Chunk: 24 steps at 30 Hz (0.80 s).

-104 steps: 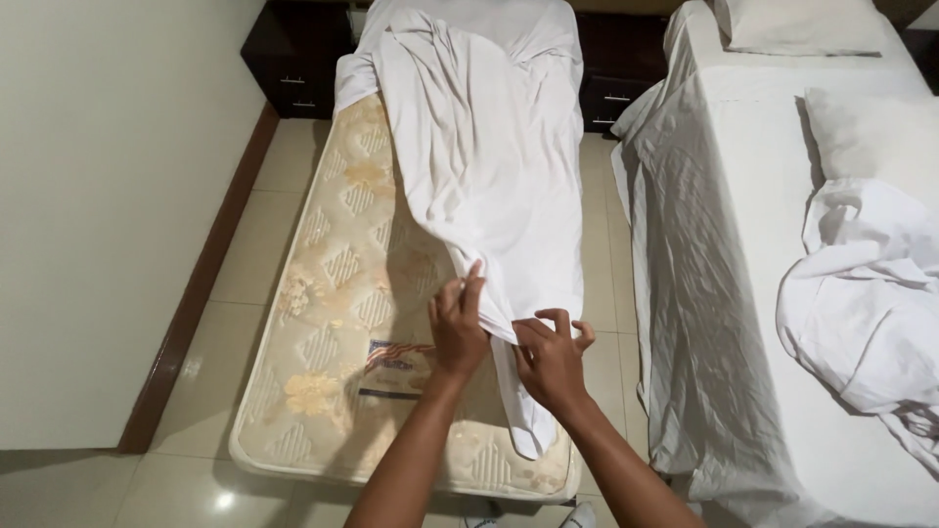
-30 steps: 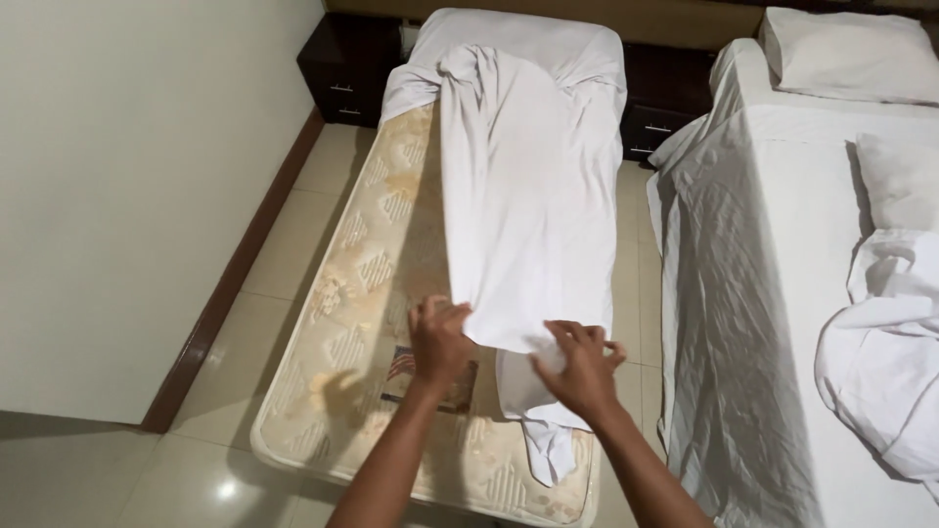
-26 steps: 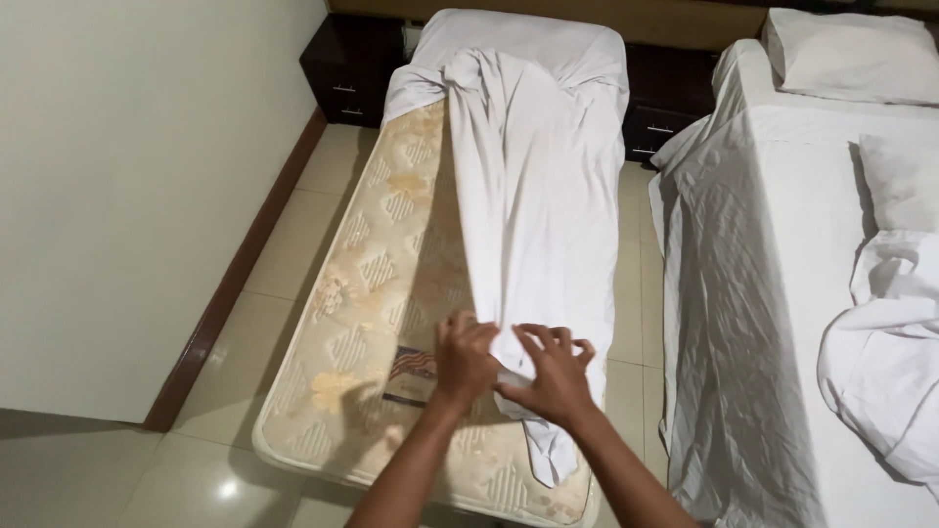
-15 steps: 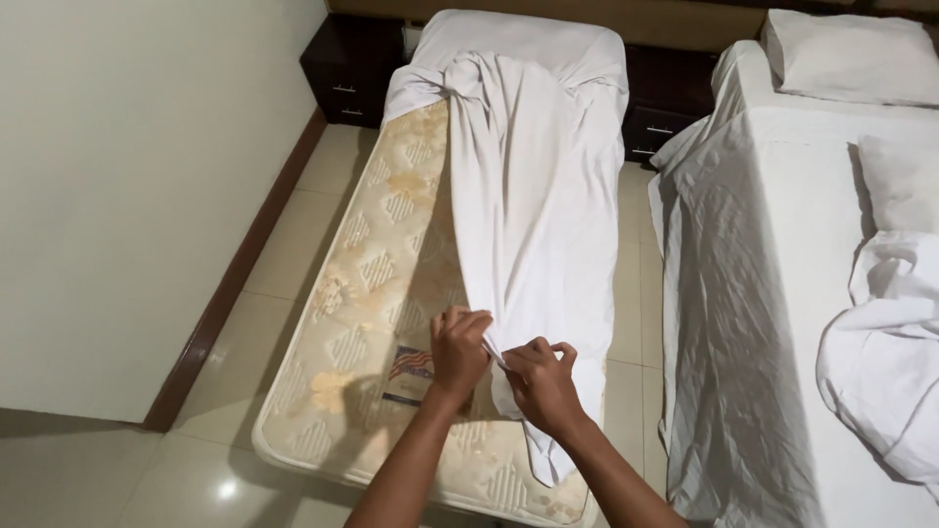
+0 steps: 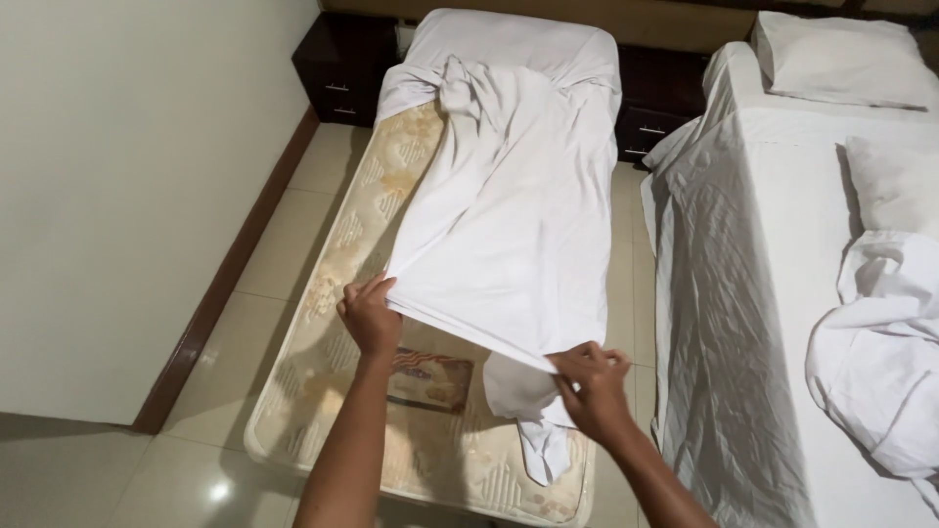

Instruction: The person folds a white towel on a mattress and places it on a bedside table. Then, the person spreads a white bedsheet over the mattress, smoothing it out and tucking the edges under the mattress.

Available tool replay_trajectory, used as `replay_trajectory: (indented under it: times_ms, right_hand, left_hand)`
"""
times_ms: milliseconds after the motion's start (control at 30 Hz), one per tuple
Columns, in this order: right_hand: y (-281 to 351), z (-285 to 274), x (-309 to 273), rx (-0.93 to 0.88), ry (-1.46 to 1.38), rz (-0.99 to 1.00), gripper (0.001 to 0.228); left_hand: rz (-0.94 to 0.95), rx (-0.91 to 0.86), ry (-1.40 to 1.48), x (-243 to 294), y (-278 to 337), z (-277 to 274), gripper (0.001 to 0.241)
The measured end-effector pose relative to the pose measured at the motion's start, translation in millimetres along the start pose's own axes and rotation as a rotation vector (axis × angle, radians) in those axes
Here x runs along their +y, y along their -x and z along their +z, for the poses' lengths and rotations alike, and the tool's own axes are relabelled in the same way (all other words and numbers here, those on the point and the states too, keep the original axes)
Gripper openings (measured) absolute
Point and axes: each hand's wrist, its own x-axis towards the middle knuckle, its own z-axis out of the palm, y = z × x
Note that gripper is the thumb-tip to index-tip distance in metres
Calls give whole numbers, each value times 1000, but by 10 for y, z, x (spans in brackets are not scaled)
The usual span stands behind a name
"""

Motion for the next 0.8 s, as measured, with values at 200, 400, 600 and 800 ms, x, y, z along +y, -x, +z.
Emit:
replay_trajectory:
  times_ms: [200,400,600,800]
  right_hand:
    - [-149,38,434,72,105,235,22]
    - [-228,69,426,-33,198,476,28]
    - [-211,185,-29,-291,289,321,62]
    - [-375,183,-841,-339,112,105,97]
  left_hand:
    - [130,45,31,-53,175,37,23]
    - [231,-86,-13,16,712,67,35]
    - [293,-144,70,310,955,-138,35]
    - [404,-220,54,789,1058,-77,41]
